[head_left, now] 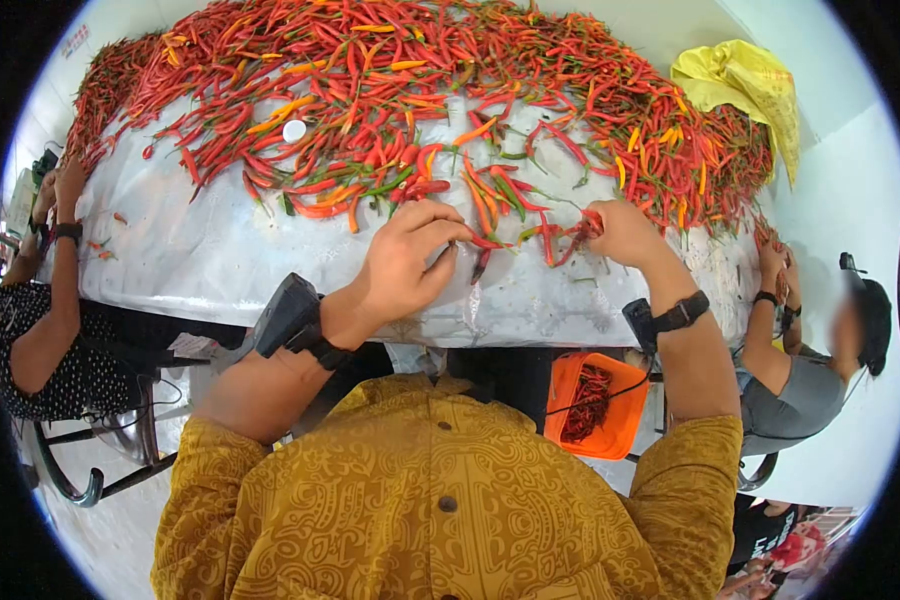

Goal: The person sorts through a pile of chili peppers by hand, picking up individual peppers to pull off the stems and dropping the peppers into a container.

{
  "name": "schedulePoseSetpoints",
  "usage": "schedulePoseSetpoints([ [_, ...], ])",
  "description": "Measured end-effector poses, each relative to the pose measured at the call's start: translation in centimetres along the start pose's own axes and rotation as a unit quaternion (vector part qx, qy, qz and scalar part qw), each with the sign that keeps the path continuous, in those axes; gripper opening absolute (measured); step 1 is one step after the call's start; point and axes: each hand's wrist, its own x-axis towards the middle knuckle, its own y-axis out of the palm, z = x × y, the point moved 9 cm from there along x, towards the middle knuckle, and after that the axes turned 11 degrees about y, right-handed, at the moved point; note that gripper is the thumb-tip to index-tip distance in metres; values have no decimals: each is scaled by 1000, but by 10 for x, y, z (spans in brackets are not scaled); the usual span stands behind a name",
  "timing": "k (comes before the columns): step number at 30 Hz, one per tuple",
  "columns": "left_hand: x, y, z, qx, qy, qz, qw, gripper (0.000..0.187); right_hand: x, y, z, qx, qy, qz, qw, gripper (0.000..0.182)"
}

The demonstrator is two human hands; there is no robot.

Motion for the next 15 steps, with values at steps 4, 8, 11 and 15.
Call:
schedulePoseSetpoints([
  [4, -1, -2, -1, -4, -4, -1, 1000, 24, 4, 3, -4, -59, -29, -14, 998, 22],
  [8, -1, -1, 0, -9, -7, -1, 1000, 24, -5, -25, -19, -19, 30, -36, 999, 24],
  [11, -1, 1, 0, -8, -6, -2, 1000, 24, -11, -41, -19, 49, 26, -16, 998, 27],
  [15, -1, 1, 1, -10, -6, 0, 1000, 24, -15, -53, -13, 138, 41, 7, 990, 28],
])
